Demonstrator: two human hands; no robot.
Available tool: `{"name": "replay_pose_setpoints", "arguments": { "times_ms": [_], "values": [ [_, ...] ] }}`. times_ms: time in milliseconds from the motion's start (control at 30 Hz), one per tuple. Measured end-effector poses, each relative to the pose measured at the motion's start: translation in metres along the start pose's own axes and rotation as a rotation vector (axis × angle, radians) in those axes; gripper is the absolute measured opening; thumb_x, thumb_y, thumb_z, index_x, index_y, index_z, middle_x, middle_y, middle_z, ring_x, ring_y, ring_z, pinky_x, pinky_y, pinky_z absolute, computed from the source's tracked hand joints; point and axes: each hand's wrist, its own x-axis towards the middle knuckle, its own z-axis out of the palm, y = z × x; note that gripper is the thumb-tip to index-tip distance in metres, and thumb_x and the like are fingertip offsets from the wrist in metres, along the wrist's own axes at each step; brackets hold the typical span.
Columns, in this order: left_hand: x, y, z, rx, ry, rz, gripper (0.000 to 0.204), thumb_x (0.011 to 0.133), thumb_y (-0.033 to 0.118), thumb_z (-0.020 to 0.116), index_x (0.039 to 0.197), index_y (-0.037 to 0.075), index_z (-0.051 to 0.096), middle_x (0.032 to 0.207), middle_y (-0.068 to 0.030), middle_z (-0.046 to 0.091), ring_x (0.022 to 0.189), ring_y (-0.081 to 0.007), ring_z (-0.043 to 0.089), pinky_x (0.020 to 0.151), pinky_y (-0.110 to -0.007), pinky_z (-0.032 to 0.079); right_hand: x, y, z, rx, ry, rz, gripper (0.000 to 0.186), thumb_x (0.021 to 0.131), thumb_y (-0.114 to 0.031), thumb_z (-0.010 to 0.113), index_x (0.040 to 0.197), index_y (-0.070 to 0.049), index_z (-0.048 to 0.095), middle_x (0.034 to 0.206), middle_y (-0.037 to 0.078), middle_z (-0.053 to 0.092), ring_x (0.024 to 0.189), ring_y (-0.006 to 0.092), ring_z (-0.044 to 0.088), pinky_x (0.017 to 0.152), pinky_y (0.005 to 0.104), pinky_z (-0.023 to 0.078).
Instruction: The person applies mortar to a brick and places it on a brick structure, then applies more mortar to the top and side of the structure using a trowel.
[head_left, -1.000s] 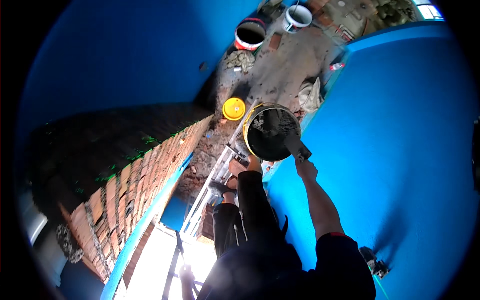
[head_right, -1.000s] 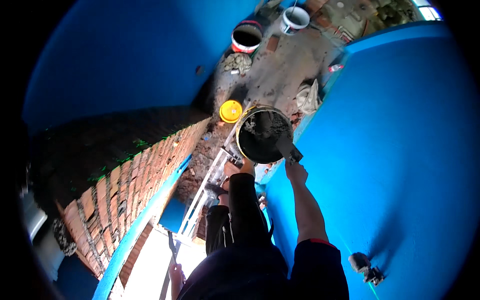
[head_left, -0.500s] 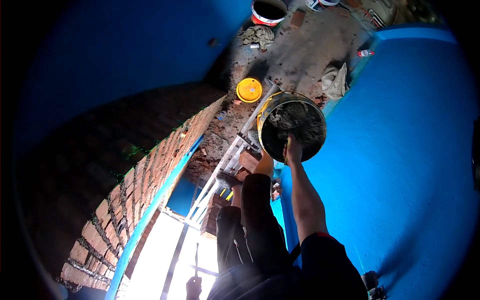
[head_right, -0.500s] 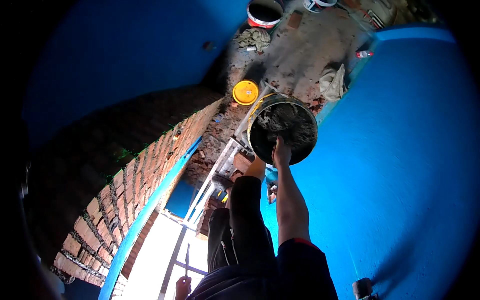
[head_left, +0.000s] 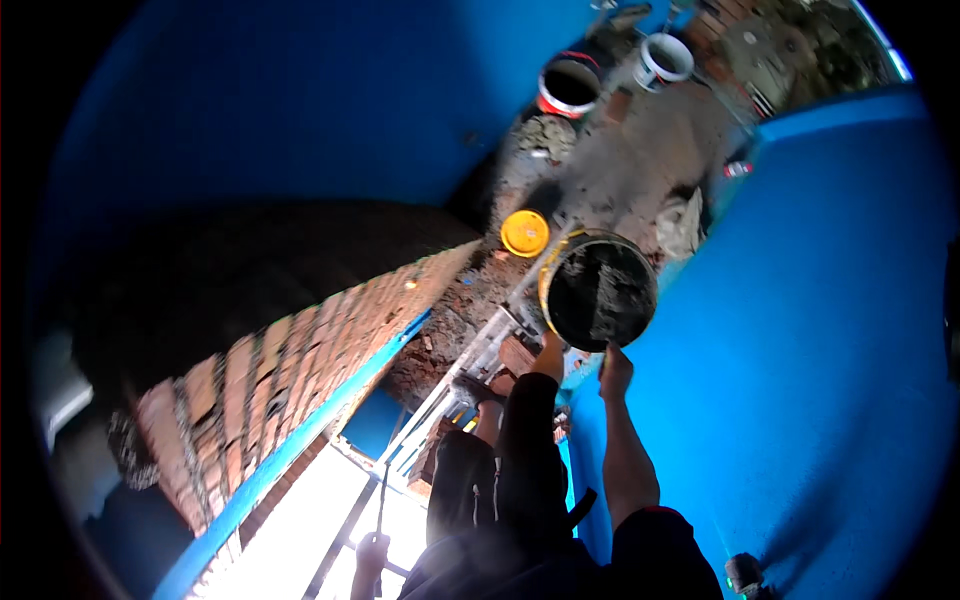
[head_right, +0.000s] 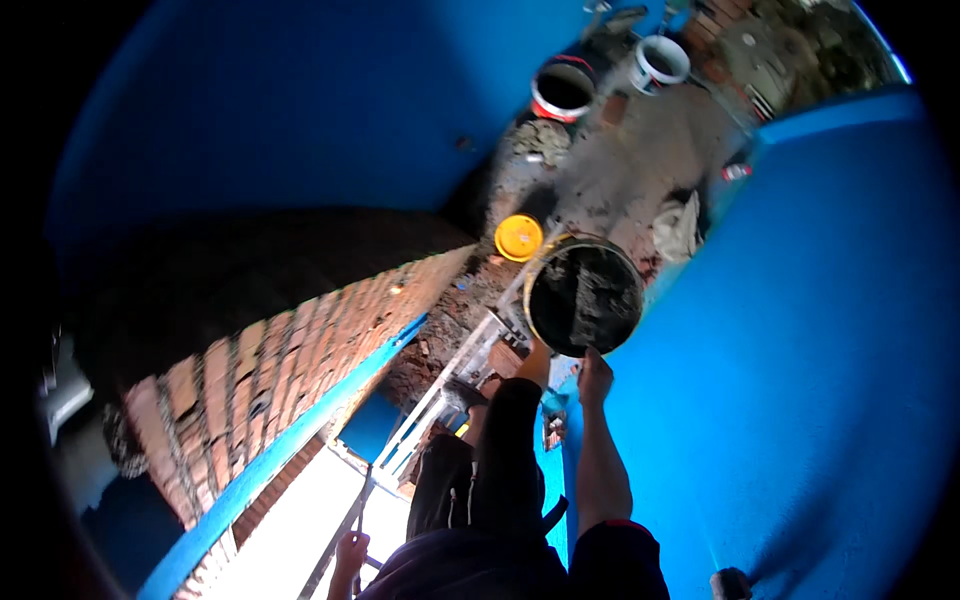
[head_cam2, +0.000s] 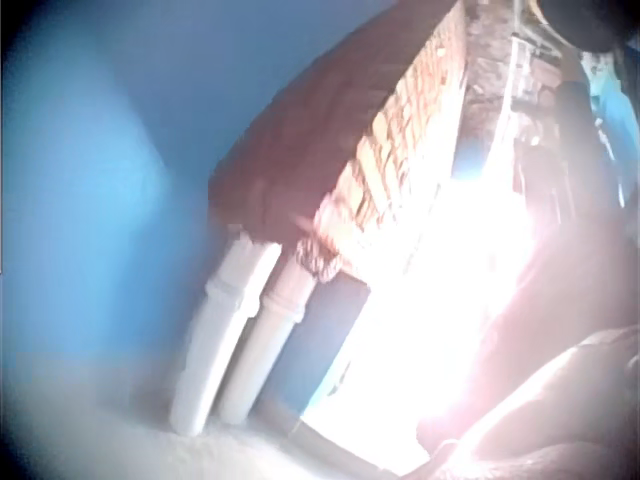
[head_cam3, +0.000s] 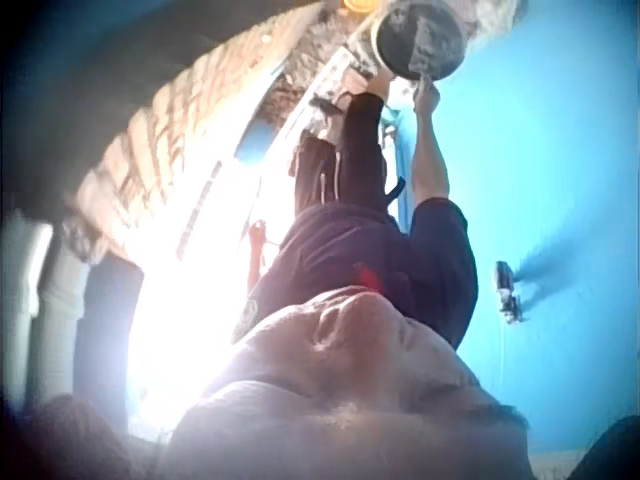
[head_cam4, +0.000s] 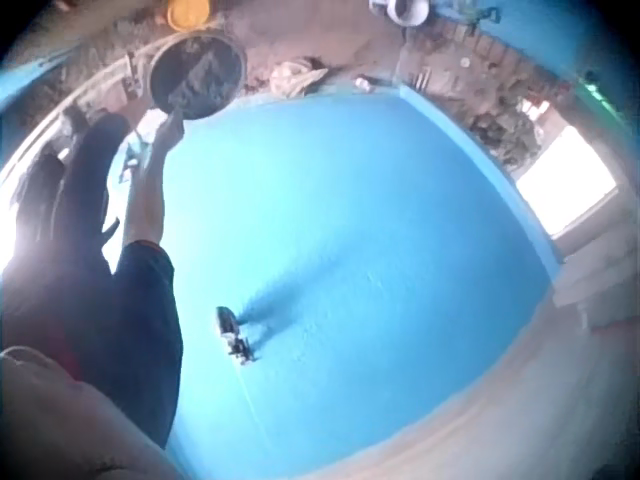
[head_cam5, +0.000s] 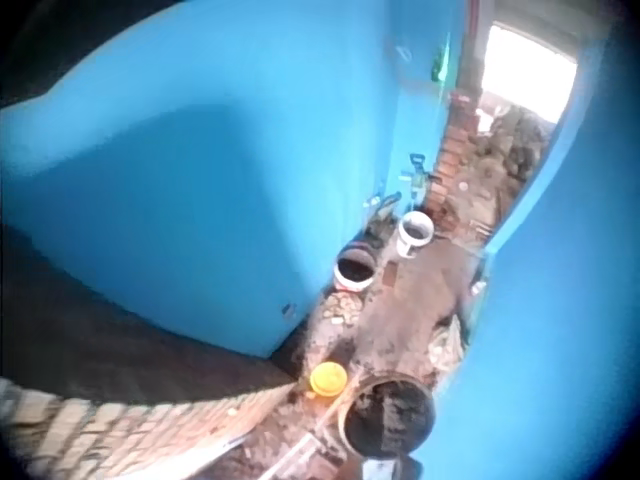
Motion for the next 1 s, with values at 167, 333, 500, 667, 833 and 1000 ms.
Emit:
{"name": "replay_pose_setpoints", "arguments": {
  "times_ms": [167, 333, 500, 667, 833, 1000],
  "values": [
    [0.011, 0.048, -0.004, -0.174, -0.06, -0.452, 0.034, 0.082, 0.031, 0.066, 0.096, 0.001, 0.063, 0.067, -0.0076, 0.06, 0.055, -0.0138, 0.054, 0.049, -0.029, 0.044, -0.035, 0.006, -0.055, -0.749, 0.075, -0.952, 0.036, 0.081, -0.001, 0.051, 0.115, -0.009, 0.059, 0.086, 0.018, 0.063, 0.068, 0.0349, 0.058, 0.057, 0.0426, 0.045],
    [-0.005, 0.005, 0.007, -0.11, -0.015, -0.29, 0.046, 0.078, 0.045, 0.065, 0.095, 0.002, 0.064, 0.089, -0.0174, 0.065, 0.085, -0.0288, 0.062, 0.075, -0.039, 0.048, -0.161, -0.187, -0.079, -0.267, -0.48, -0.37, 0.057, 0.092, -0.043, 0.041, 0.049, -0.006, 0.045, 0.038, 0.005, 0.04, 0.036, 0.016, 0.043, 0.039, 0.0321, 0.033],
    [-0.002, -0.019, 0.057, -0.248, 0.019, -0.299, 0.049, 0.076, 0.049, 0.065, 0.088, 0.001, 0.063, 0.084, -0.0187, 0.065, 0.077, -0.0309, 0.063, 0.07, -0.04, 0.048, -0.208, -0.355, -0.077, -0.591, -0.858, -0.717, 0.053, 0.09, -0.047, 0.045, 0.056, -0.006, 0.049, 0.048, 0.004, 0.048, 0.045, 0.0137, 0.047, 0.045, 0.028, 0.035],
    [-0.009, -0.034, 0.105, -0.601, 0.043, -0.466, 0.04, 0.077, 0.042, 0.069, 0.085, 0.004, 0.065, 0.061, -0.0049, 0.057, 0.05, -0.0169, 0.056, 0.047, -0.031, 0.046, -0.326, -0.527, -0.02, -0.606, -0.901, -1.177, 0.032, 0.089, -0.035, 0.058, 0.076, -0.007, 0.056, 0.059, 0.002, 0.053, 0.052, 0.0121, 0.049, 0.05, 0.0277, 0.039],
    [-0.045, -0.04, 0.149, -0.949, 0.021, -0.606, 0.032, 0.081, 0.036, 0.069, 0.076, 0.007, 0.058, 0.055, -0.0006, 0.048, 0.041, -0.0129, 0.045, 0.037, -0.029, 0.036, -0.444, -0.574, 0.089, -0.698, -0.586, -1.887, 0.043, 0.087, -0.044, 0.06, 0.088, -0.001, 0.061, 0.06, 0.006, 0.057, 0.048, 0.0164, 0.052, 0.046, 0.0301, 0.042],
    [-0.062, -0.038, 0.169, -1.091, 0.023, -0.662, 0.031, 0.079, 0.034, 0.071, 0.08, 0.007, 0.056, 0.058, -0.0023, 0.049, 0.044, -0.0154, 0.048, 0.039, -0.031, 0.038, -0.462, -0.549, 0.175, -0.797, -0.334, -2.422, 0.042, 0.08, -0.043, 0.068, 0.079, -0.002, 0.058, 0.063, 0.007, 0.058, 0.051, 0.018, 0.056, 0.045, 0.0332, 0.046]
  ]
}}
